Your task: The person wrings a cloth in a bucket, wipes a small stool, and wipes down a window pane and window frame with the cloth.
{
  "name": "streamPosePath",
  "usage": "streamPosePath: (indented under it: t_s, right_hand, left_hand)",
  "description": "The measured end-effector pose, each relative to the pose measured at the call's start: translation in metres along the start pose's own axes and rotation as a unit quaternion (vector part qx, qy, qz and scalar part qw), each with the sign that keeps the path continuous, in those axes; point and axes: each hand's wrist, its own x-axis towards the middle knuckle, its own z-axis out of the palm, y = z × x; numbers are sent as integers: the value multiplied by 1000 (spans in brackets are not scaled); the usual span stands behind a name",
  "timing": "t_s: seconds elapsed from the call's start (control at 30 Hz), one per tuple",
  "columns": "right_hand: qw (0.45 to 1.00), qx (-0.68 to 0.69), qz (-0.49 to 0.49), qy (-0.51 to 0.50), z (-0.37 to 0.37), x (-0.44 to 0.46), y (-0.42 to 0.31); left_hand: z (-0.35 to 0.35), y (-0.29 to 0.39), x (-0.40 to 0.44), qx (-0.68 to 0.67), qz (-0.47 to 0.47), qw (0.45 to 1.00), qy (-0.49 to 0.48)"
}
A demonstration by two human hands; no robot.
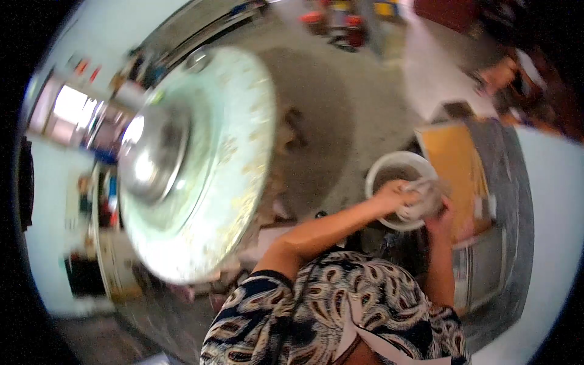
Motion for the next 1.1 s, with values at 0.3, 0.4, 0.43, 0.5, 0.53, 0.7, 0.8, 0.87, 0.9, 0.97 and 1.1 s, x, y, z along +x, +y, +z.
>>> streamPosePath:
  t_s: [0.3,0.4,0.43,0.5,0.53,0.7,0.8,0.87,0.9,0.97,1.1]
  right_hand:
    - [912,-116,242,-308,106,2,31]
    - [928,-149,249,-232,124,11,61]
    - [925,-137,238,-263,120,27,75]
    - [928,-148,259,-223,153,28,97]
    - [917,-130,265,-269,181,28,110]
    - [867,-114,255,-414,249,7,174]
    - [815,-157,257,-496,299,-31,189]
    - [774,-201,281,-531,322,-71,233]
    - [790,-214,287,-498,319,-86,259]
    - [810,-232,311,-441,337,-118,290]
    - [710,-356,357,-491,380,-233,366]
  left_hand:
    - [19,99,-113,405,429,763,263]
    - [27,118,-163,385,483,722,313]
    - [25,124,-186,366,484,716,344]
    - [18,124,-236,323,490,705,398]
    - [6,121,-254,306,486,692,437]
    - [-39,80,-373,164,350,743,546]
    - [-50,54,-441,305,102,774,545]
    - [-55,27,-506,317,55,778,540]
    - [-54,19,-534,324,32,779,535]
    - [-28,39,-568,317,183,735,572]
    - [-8,20,-614,365,146,620,678]
